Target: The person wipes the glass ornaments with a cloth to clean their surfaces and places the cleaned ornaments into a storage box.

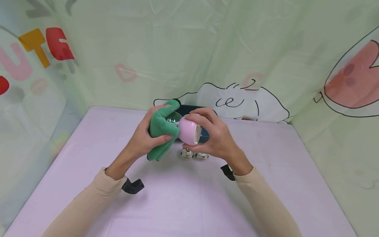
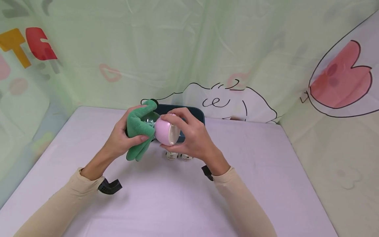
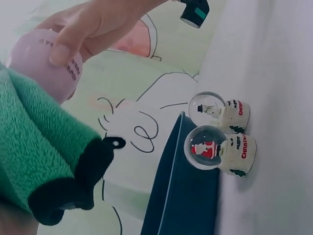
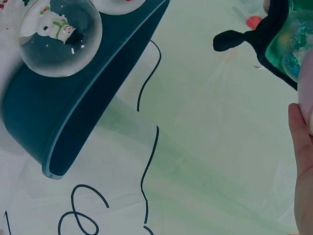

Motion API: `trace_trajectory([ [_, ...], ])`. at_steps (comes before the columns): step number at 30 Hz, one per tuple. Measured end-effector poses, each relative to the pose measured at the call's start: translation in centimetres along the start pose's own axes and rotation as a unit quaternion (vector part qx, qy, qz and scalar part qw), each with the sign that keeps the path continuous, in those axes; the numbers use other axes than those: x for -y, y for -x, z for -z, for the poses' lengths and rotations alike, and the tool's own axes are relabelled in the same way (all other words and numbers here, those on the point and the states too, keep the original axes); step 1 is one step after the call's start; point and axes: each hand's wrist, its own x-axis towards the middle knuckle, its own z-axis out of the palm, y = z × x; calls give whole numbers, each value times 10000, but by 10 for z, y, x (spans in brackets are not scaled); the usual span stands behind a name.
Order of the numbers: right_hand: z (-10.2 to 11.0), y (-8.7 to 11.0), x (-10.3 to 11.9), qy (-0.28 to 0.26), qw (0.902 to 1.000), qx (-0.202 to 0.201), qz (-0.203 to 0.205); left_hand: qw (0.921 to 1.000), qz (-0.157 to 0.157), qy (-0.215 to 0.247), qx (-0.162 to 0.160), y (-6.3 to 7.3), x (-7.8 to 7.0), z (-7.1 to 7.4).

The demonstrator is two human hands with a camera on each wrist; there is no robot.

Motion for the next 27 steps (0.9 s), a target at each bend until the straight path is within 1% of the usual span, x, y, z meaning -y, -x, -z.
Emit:
trace_trajectory([
  [4,4,0,0,-400,9988,104,-257,9998,-49,123,164,0,-2,0],
  [7,6,0,0,-684,9962,186,-498,9996,-116,138,228,1,-2,0],
  [12,7,2,-3,-969,9907,327,-896,9991,-268,117,306,1,-2,0],
  [16,8,4,-4,-1189,9843,409,-1241,9988,-381,62,313,0,-3,-1],
  [21,9,3,-5,-1644,9712,479,-1658,9983,-487,56,303,1,-3,-1],
  [27,10,3,-6,-2240,9500,621,-2085,9979,-572,107,301,3,-1,-1],
])
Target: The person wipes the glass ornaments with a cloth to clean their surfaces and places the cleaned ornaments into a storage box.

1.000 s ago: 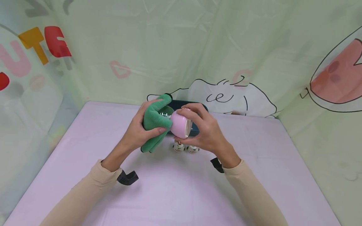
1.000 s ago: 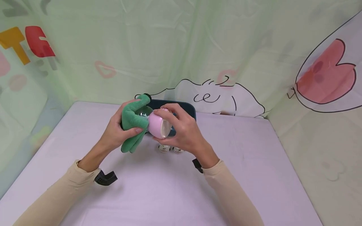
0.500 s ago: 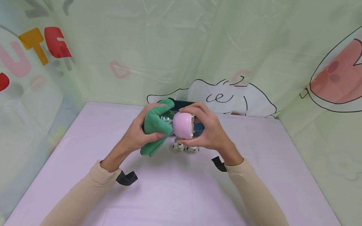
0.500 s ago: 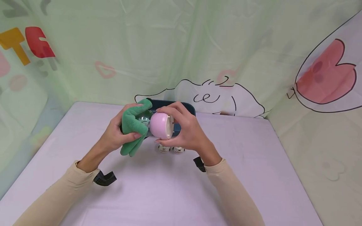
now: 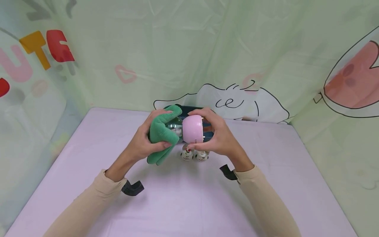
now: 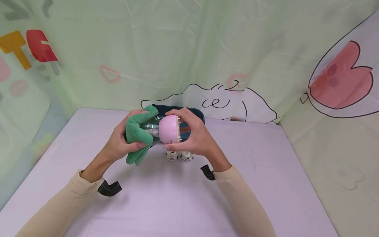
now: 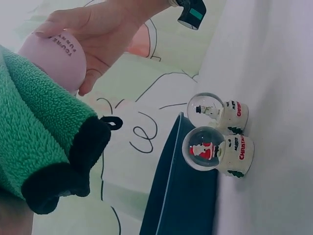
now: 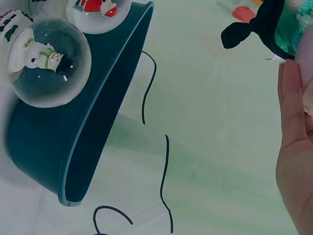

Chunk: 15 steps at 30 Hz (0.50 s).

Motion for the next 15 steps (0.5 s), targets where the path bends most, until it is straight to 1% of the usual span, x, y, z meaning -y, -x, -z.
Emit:
trace_trajectory([
  [4,0,0,-1,-365,9989,100,-289,9999,-132,67,-14,0,1,-1],
  [10,1,0,-4,-897,9933,221,-689,9995,-275,131,-23,-1,3,-3],
  [12,1,0,-6,-1118,9904,260,-767,9995,-293,120,-37,-1,3,-4],
  [15,0,0,-8,-1548,9835,330,-882,9993,-331,130,-59,-1,3,-5],
])
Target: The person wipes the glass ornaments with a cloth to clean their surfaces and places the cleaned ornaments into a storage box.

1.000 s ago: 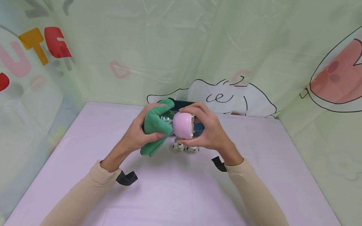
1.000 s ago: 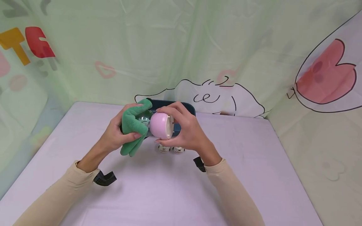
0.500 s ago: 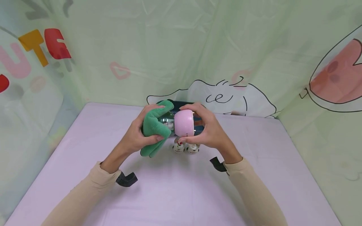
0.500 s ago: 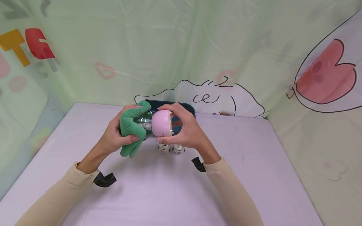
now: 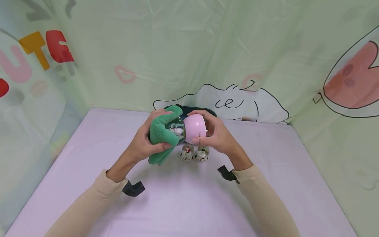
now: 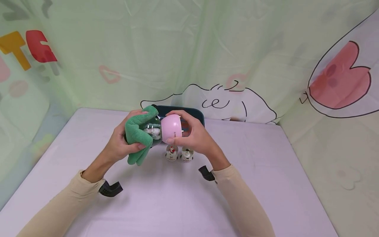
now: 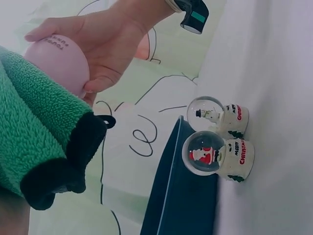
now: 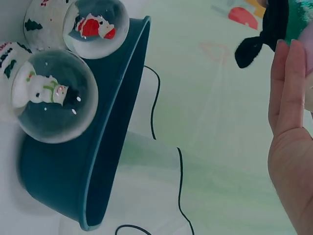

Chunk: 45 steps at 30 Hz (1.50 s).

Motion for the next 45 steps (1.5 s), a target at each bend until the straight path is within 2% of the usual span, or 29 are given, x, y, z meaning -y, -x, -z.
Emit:
trace_trajectory([
  [5,-1,-1,-3,-484,9986,98,-181,10000,-84,7,-11,1,-1,-1],
  [11,-2,-1,-5,-455,9986,155,-206,9999,52,-60,-78,0,-2,-1],
  [14,-2,-1,-6,-238,9995,188,-106,9998,141,-94,-79,0,-2,0],
  [21,-3,0,-1,433,9987,172,185,9996,88,-179,-180,-3,-2,3],
  [26,-3,2,5,1049,9940,127,295,9994,153,-222,-227,-4,-2,4],
  [30,-2,2,9,1371,9889,159,550,9994,226,-177,-212,-3,0,3],
  [36,-4,2,10,1918,9749,105,1129,9981,522,-179,-277,-4,-2,2],
  [45,-6,2,9,3100,9314,-165,1901,9948,854,-444,-324,-7,-2,2],
])
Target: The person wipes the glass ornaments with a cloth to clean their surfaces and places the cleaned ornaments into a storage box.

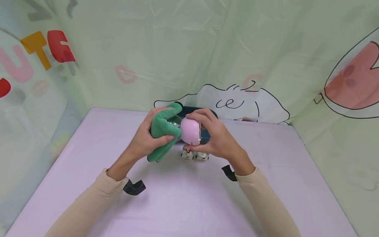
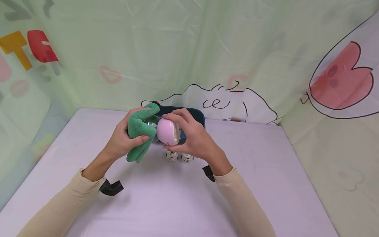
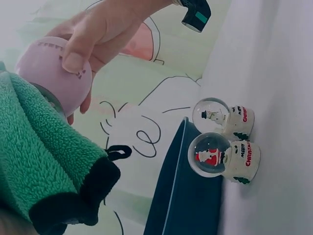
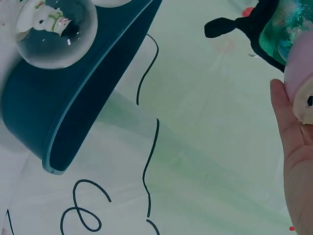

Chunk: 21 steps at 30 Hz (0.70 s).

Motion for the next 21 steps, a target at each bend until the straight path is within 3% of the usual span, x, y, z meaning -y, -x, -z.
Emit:
trace_trajectory([
  [8,-3,2,-5,663,9958,-101,624,9996,257,-106,27,-1,1,-1],
  [14,-3,4,-8,1191,9858,-271,1155,9996,226,-124,61,-2,0,-2],
  [21,-1,2,-10,992,9861,-454,1251,9996,98,-18,269,-1,-1,-1],
])
